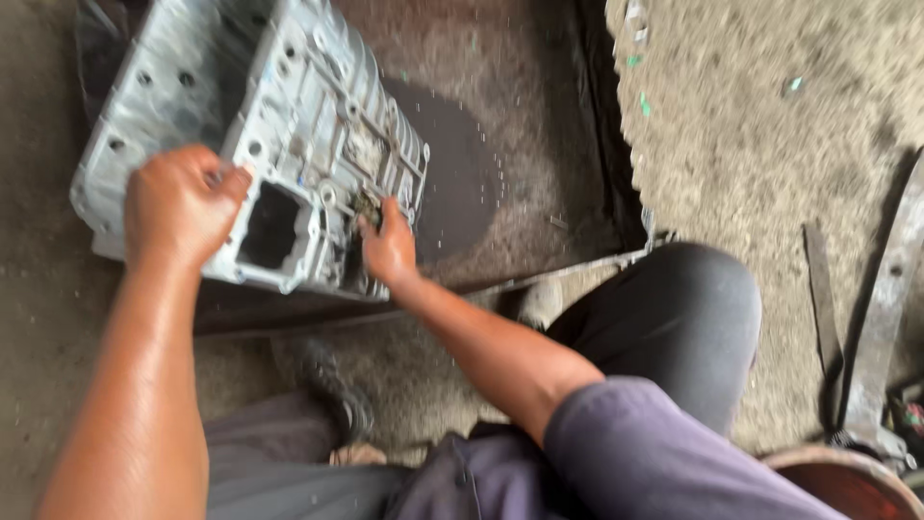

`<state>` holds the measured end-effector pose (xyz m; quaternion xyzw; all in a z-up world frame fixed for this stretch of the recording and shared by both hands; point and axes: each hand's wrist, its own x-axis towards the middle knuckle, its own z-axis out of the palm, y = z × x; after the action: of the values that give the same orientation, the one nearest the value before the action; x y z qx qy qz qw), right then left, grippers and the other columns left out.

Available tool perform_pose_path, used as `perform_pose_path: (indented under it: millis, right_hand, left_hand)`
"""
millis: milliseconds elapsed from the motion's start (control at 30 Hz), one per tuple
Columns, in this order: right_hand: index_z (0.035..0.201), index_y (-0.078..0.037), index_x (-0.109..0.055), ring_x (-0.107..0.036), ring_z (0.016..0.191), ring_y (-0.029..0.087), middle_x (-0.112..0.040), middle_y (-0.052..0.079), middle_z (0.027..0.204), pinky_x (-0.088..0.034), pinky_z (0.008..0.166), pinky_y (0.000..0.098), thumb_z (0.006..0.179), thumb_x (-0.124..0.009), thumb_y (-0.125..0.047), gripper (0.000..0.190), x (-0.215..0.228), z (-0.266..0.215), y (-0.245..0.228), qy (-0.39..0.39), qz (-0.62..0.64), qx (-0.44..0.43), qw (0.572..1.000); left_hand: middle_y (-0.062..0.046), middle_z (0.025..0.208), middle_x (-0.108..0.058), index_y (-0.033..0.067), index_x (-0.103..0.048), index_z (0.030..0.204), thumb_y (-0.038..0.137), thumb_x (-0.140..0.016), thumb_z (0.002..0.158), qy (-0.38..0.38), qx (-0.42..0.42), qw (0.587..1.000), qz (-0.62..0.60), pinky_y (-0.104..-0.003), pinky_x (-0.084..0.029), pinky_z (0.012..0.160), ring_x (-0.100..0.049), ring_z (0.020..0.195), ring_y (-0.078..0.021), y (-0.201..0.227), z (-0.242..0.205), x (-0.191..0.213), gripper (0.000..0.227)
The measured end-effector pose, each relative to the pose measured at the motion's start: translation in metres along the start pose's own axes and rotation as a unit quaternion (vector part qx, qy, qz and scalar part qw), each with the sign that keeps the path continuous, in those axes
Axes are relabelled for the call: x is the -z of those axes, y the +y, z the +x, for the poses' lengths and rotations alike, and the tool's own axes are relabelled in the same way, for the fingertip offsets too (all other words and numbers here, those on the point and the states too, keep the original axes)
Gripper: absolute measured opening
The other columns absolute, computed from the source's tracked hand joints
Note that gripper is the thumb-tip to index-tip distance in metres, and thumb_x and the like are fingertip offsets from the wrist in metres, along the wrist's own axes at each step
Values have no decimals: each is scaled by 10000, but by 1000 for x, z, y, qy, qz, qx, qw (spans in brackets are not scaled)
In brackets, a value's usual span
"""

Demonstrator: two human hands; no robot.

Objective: The person cleans a metal engine housing component by wiping it with a cloth inside a metal tray containing dark fluid.

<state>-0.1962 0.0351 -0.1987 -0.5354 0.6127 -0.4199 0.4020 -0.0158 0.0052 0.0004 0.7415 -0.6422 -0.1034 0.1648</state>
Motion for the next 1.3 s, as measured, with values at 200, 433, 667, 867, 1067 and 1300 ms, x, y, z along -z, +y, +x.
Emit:
perform_pose_path:
  millis: [200, 433, 667, 867, 1067, 1300]
  right_hand:
    - [1200, -66, -542, -649, 1044, 486, -686, 251, 1115, -522, 858, 506, 902, -654, -76, 319, 30, -9, 11, -81, -31, 80, 993]
    - [1231, -37, -469, -656, 1094, 491, -695, 267, 1149, -531, 895, 512, 979, -680, -145, 346, 18, -28, 10, -111, -4, 12, 994]
    - [1314, -17, -422, -590, 1065, 563, -596, 337, 1217, -490, 852, 587, 950, -640, -135, 440, 42, -50, 26, -157, -101, 99, 977]
    - [1287, -17, -417, -603, 1035, 543, -605, 335, 1179, -491, 856, 581, 945, -629, -145, 421, 47, -50, 49, -232, -156, 103, 955]
    - [1179, -56, -481, -683, 970, 440, -706, 264, 1056, -541, 823, 507, 955, -667, -222, 336, 51, -49, 63, -208, -126, 20, 970]
    - [1091, -12, -588, -688, 887, 316, -731, 219, 1006, -521, 812, 456, 926, -627, -175, 236, 56, -12, 130, -65, -32, -159, 985]
  left_hand:
    - [-206, 803, -699, 48, -774, 853, 326, -795, 954, 51, -35, 996, 64, -475, -526, 665, -672, 737, -416, 0, -5, -8, 297]
    - [-210, 717, -692, 61, -758, 826, 322, -781, 901, 65, -8, 997, 32, -497, -519, 635, -675, 666, -421, 25, -4, -9, 273]
    - [-226, 710, -692, 43, -721, 778, 293, -775, 874, 69, 5, 998, 2, -528, -523, 637, -690, 666, -440, 45, -12, -3, 273]
    - [-241, 750, -704, 23, -737, 781, 296, -790, 862, 75, -10, 997, -11, -528, -536, 663, -700, 699, -446, 50, -19, -4, 290]
    - [-216, 802, -738, 31, -747, 874, 364, -751, 896, -3, 6, 999, -40, -494, -571, 693, -740, 731, -387, 59, -16, -5, 334]
    - [-307, 1320, -578, -59, -538, 1382, 632, -874, 736, -172, -257, 946, -95, -630, -445, 912, -603, 1175, -520, 49, -25, -25, 1004]
